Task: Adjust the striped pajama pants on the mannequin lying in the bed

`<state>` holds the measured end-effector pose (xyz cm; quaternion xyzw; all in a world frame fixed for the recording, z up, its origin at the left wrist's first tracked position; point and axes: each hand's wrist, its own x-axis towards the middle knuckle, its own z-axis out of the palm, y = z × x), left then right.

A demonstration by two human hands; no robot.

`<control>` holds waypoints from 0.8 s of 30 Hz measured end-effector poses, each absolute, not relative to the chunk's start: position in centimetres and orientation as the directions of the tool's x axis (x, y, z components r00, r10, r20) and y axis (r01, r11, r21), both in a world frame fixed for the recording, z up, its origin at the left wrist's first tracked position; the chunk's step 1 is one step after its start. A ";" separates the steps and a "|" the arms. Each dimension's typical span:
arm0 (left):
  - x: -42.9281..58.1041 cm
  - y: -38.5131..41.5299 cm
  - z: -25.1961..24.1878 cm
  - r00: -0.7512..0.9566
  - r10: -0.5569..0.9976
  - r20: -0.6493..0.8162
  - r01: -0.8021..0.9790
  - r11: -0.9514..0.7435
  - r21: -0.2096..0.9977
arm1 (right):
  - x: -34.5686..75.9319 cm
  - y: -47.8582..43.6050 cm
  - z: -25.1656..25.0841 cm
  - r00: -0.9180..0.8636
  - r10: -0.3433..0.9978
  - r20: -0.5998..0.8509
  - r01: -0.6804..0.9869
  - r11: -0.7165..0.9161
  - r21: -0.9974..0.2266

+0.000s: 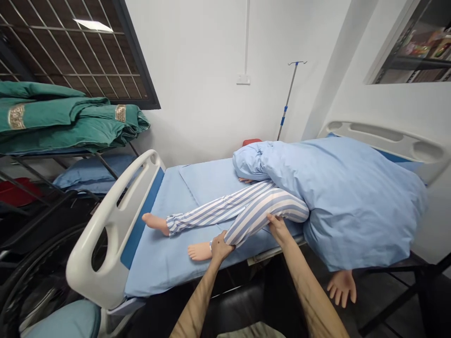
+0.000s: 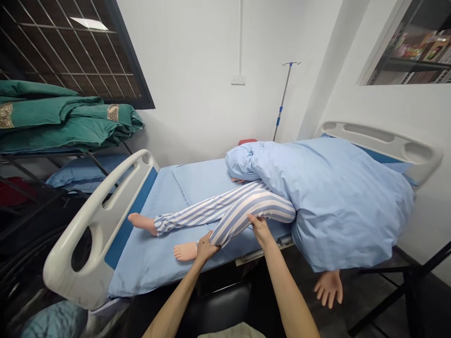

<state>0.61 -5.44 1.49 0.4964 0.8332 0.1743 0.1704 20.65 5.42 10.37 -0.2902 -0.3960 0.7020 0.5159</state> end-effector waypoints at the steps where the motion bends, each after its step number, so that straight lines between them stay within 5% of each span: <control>1: 0.4 -5.6 1.5 -0.436 0.893 -0.111 0.773 0.435 0.461 | 20.6 5.3 10.3 -0.294 0.956 0.007 -0.498 -0.147 -0.854; 13: -4.5 -10.1 2.9 -0.396 0.904 -0.161 0.852 0.427 0.304 | 18.6 1.9 8.8 -0.379 0.921 -0.087 -0.526 -0.292 -0.799; 24: -11.4 -17.9 1.1 -0.405 0.877 -0.260 0.914 0.399 -0.078 | 12.9 -3.2 -3.2 -0.553 0.767 -0.325 -0.557 -0.630 -0.541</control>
